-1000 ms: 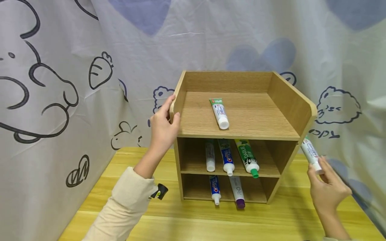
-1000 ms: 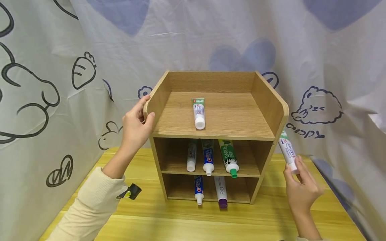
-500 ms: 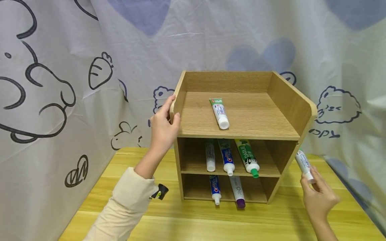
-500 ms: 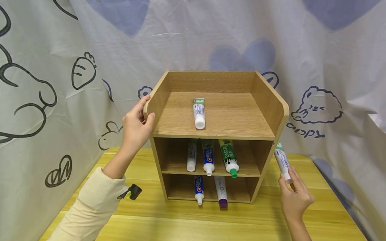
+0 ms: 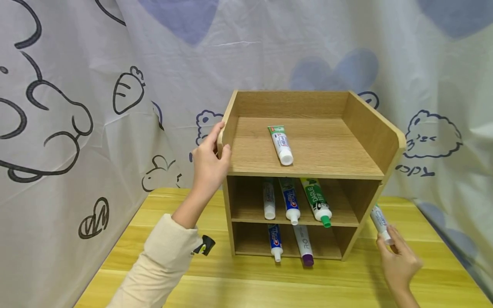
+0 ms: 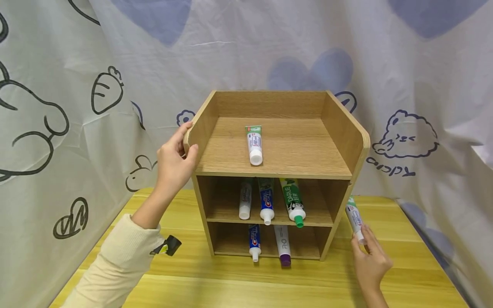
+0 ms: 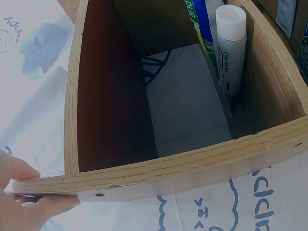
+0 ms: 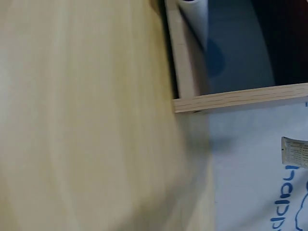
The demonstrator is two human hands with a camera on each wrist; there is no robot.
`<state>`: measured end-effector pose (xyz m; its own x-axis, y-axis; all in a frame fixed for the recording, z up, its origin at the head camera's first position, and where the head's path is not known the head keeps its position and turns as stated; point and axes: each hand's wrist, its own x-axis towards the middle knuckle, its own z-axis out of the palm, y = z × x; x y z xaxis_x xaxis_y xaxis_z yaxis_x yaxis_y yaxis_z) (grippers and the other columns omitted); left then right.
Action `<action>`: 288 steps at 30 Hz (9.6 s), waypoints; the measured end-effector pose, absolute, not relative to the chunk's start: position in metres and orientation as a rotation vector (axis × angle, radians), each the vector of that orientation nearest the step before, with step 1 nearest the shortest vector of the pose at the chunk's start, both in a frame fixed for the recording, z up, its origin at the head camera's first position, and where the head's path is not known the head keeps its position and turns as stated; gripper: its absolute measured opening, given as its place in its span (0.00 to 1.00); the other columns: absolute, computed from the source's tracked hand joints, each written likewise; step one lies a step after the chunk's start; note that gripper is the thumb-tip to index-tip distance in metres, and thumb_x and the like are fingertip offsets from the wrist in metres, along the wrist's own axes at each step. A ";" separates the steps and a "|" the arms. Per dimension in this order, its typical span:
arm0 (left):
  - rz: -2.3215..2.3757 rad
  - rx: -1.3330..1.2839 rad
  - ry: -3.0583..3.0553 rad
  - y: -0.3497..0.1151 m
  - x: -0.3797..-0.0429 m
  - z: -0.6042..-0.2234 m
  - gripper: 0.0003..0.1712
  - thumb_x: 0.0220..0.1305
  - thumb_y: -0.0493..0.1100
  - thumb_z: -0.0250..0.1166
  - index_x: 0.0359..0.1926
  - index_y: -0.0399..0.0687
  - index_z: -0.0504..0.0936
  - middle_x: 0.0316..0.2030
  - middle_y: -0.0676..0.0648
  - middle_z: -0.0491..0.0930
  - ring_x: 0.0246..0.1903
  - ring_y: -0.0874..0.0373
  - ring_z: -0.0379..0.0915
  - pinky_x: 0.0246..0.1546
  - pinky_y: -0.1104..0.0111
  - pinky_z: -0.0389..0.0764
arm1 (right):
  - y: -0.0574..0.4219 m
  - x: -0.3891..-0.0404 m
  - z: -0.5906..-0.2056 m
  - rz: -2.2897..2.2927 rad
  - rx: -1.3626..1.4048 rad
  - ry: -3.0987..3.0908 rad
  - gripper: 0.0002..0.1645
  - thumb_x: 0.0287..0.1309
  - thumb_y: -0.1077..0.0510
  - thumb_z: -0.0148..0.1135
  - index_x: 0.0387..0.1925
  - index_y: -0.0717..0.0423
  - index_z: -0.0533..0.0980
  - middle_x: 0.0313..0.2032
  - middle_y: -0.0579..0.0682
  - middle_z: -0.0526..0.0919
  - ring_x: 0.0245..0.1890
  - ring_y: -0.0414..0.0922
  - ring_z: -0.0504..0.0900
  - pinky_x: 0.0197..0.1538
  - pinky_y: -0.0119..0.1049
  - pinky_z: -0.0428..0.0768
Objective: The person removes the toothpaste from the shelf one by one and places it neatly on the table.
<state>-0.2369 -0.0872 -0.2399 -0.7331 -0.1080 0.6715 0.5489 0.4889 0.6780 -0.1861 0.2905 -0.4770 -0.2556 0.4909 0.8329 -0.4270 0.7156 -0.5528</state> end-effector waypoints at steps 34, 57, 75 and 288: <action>-1.256 -0.377 -2.068 -0.088 -0.237 -0.240 0.28 0.56 0.28 0.53 0.60 0.39 0.71 0.48 0.31 0.78 0.42 0.44 0.81 0.34 0.59 0.84 | 0.303 -0.199 -0.532 0.844 -0.222 -2.019 0.19 0.35 0.77 0.64 0.37 0.74 0.79 0.34 0.72 0.81 0.30 0.05 0.61 0.30 0.02 0.61; -1.225 -0.372 -2.081 -0.089 -0.239 -0.241 0.28 0.56 0.28 0.54 0.60 0.39 0.71 0.47 0.31 0.79 0.36 0.45 0.82 0.27 0.60 0.84 | 0.297 -0.212 -0.539 0.857 -0.415 -2.348 0.21 0.47 0.69 0.61 0.46 0.72 0.76 0.33 0.75 0.79 0.27 0.64 0.80 0.26 0.51 0.78; -1.258 -0.372 -2.075 -0.089 -0.239 -0.241 0.28 0.56 0.28 0.53 0.60 0.39 0.71 0.48 0.31 0.78 0.40 0.45 0.81 0.32 0.59 0.84 | 0.298 -0.212 -0.540 0.889 -0.422 -2.461 0.24 0.52 0.65 0.62 0.51 0.73 0.71 0.42 0.76 0.75 0.41 0.71 0.77 0.43 0.61 0.76; -1.065 -0.483 -2.091 -0.098 -0.243 -0.244 0.27 0.56 0.29 0.54 0.60 0.37 0.71 0.12 0.41 0.69 0.11 0.59 0.56 0.12 0.76 0.59 | 0.229 -0.206 -0.198 0.870 0.018 -1.853 0.18 0.45 0.66 0.63 0.42 0.65 0.81 0.34 0.68 0.83 0.16 0.17 0.62 0.21 0.09 0.62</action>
